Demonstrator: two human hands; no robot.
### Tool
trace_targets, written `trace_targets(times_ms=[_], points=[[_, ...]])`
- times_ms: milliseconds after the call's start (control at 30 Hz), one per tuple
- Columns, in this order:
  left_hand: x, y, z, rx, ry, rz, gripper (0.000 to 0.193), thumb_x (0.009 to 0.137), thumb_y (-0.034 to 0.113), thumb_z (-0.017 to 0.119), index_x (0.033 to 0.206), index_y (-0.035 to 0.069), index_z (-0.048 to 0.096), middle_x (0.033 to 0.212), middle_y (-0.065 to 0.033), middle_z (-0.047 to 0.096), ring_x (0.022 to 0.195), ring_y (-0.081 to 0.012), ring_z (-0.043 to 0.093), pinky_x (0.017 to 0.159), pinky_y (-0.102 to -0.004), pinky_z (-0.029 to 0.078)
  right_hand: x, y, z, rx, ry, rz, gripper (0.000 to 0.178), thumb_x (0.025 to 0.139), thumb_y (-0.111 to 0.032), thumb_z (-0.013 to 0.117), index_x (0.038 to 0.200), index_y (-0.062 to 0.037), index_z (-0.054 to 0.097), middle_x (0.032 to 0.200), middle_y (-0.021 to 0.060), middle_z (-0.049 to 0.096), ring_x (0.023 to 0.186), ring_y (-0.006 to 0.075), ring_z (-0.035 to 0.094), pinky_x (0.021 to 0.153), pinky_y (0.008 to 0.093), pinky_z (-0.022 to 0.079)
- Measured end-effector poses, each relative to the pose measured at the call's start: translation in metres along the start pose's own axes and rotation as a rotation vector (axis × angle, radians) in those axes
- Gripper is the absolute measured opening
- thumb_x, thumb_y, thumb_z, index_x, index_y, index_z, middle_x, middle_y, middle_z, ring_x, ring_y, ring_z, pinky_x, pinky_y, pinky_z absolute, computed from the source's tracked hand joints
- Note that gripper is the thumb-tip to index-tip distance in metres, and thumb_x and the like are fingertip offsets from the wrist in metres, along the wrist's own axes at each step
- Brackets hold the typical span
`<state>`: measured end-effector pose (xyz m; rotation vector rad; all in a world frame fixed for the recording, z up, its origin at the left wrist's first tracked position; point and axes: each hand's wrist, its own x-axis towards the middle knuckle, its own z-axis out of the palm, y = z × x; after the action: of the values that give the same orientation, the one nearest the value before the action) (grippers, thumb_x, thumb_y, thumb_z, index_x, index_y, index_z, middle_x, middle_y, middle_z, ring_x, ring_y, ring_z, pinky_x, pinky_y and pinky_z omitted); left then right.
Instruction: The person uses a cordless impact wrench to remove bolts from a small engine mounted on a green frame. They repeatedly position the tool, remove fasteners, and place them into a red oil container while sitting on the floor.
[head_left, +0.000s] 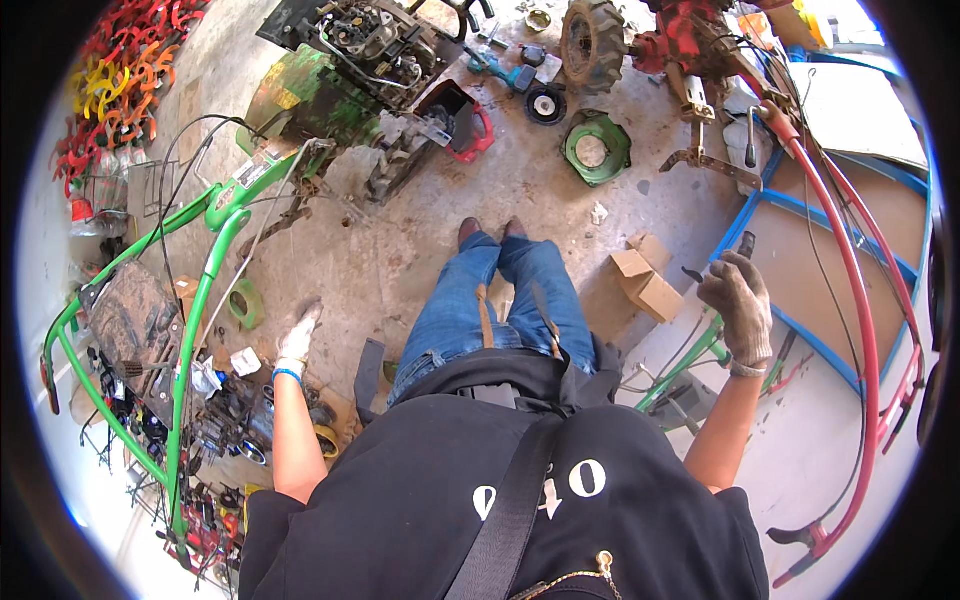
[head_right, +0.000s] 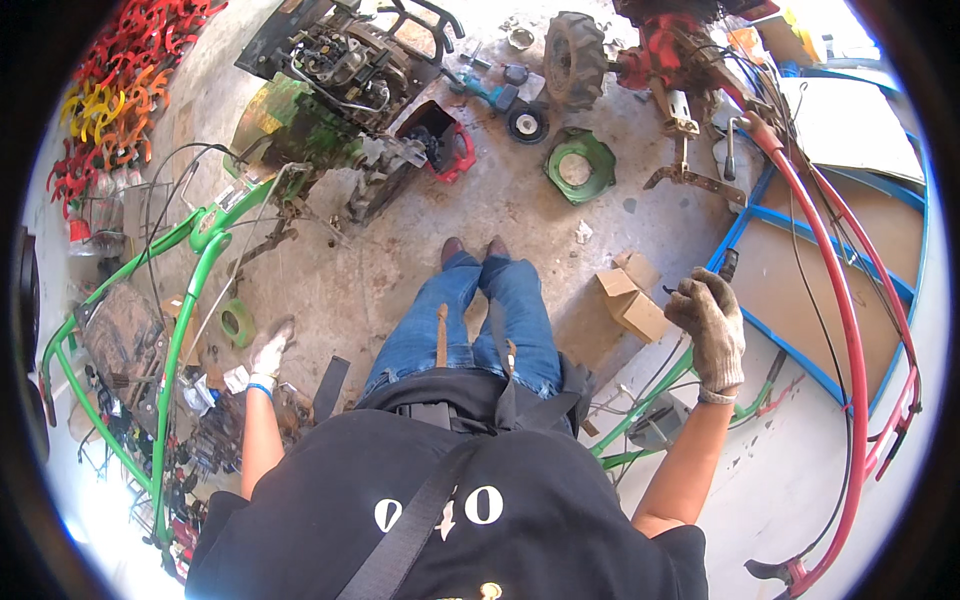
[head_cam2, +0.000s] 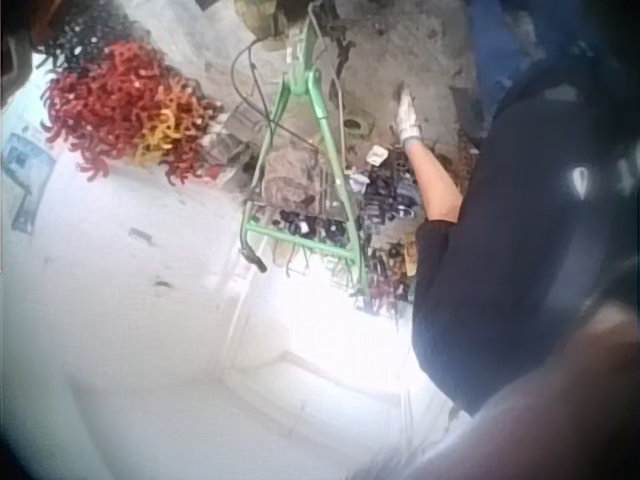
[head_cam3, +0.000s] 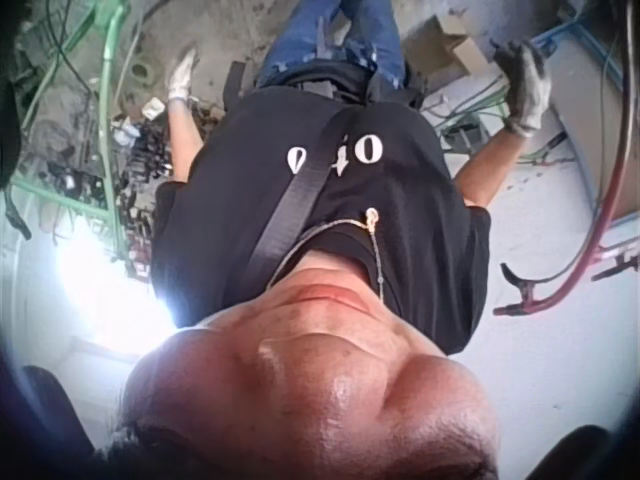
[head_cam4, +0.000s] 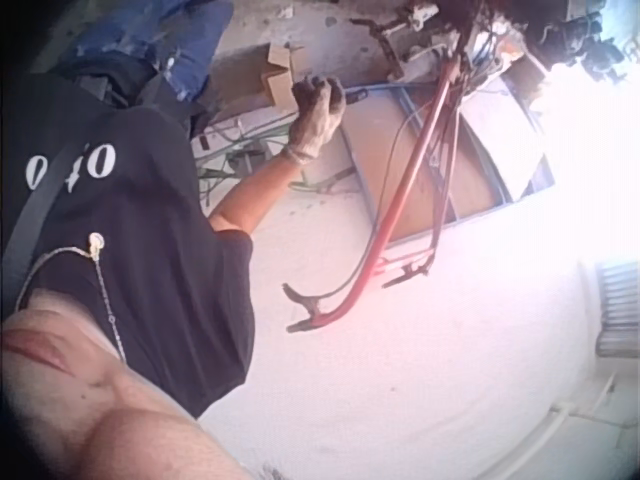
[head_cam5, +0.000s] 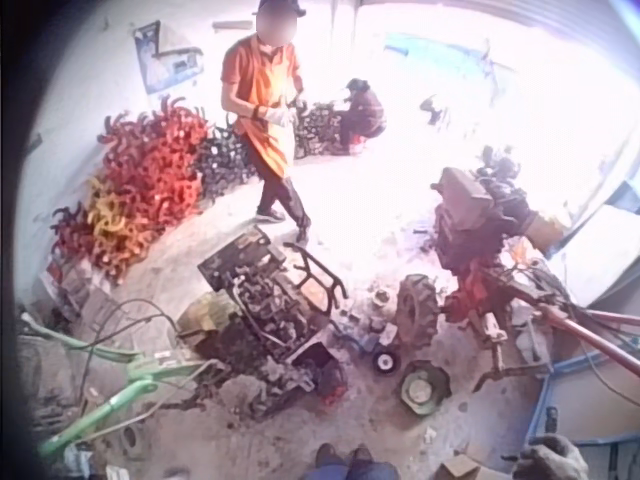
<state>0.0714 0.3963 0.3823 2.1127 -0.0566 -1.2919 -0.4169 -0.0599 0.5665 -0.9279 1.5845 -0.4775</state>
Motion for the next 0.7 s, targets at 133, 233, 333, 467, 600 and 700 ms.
trace_targets(times_ms=[133, 233, 333, 467, 600, 700], points=[[0.009, -0.009, 0.003, 0.121, 0.094, -0.189, 0.058, 0.090, 0.041, 0.066, 0.133, 0.003, 0.057, 0.131, -0.0098, 0.060, 0.119, -0.0188, 0.057, 0.098, -0.0308, 0.047, 0.001, -0.004, 0.004, -0.013, -0.001, -0.028, 0.038, 0.094, -0.018, 0.062, 0.125, 0.0014, 0.052, 0.100, 0.0101, 0.063, 0.083, 0.0197, 0.066, 0.076, 0.0319, 0.058], [0.019, -0.041, 0.006, 0.204, 0.198, -0.348, 0.050, 0.091, 0.036, 0.066, 0.129, 0.004, 0.060, 0.123, -0.0099, 0.064, 0.107, -0.0203, 0.062, 0.090, -0.0324, 0.052, 0.000, -0.019, 0.004, -0.040, 0.001, -0.074, 0.043, 0.096, -0.023, 0.059, 0.129, 0.0026, 0.051, 0.105, 0.0127, 0.064, 0.088, 0.0197, 0.066, 0.080, 0.0312, 0.057], [0.024, -0.060, 0.011, 0.035, 0.126, -0.302, 0.041, 0.093, 0.028, 0.064, 0.125, 0.004, 0.063, 0.117, -0.0110, 0.066, 0.099, -0.0237, 0.066, 0.083, -0.0352, 0.057, 0.003, -0.046, 0.005, -0.015, 0.042, -0.121, 0.038, 0.096, -0.020, 0.058, 0.127, 0.0034, 0.054, 0.104, 0.0119, 0.064, 0.088, 0.0192, 0.066, 0.080, 0.0291, 0.055], [0.040, -0.026, 0.033, -0.059, 0.065, -0.432, 0.044, 0.094, 0.030, 0.062, 0.130, 0.004, 0.058, 0.130, -0.0135, 0.059, 0.113, -0.0270, 0.060, 0.090, -0.0381, 0.055, 0.025, -0.093, 0.015, 0.047, 0.068, -0.187, 0.037, 0.095, -0.015, 0.060, 0.128, 0.0021, 0.054, 0.102, 0.0102, 0.064, 0.085, 0.0185, 0.066, 0.079, 0.0312, 0.055], [0.072, 0.069, 0.086, -0.071, 0.030, -0.338, 0.052, 0.094, 0.035, 0.062, 0.134, 0.004, 0.055, 0.133, -0.0110, 0.058, 0.117, -0.0242, 0.058, 0.093, -0.0380, 0.053, 0.073, -0.146, 0.027, 0.112, 0.001, -0.272, 0.036, 0.098, -0.014, 0.057, 0.129, 0.0019, 0.053, 0.102, 0.0103, 0.064, 0.083, 0.0193, 0.066, 0.080, 0.0328, 0.055], [0.090, 0.165, 0.129, -0.042, -0.016, -0.131, 0.047, 0.092, 0.034, 0.064, 0.127, 0.003, 0.061, 0.123, -0.0097, 0.064, 0.112, -0.0218, 0.061, 0.093, -0.0362, 0.051, 0.107, -0.180, 0.031, 0.104, -0.062, -0.318, 0.033, 0.098, -0.014, 0.057, 0.127, 0.0019, 0.055, 0.098, 0.0090, 0.065, 0.083, 0.0183, 0.065, 0.079, 0.0323, 0.055]])
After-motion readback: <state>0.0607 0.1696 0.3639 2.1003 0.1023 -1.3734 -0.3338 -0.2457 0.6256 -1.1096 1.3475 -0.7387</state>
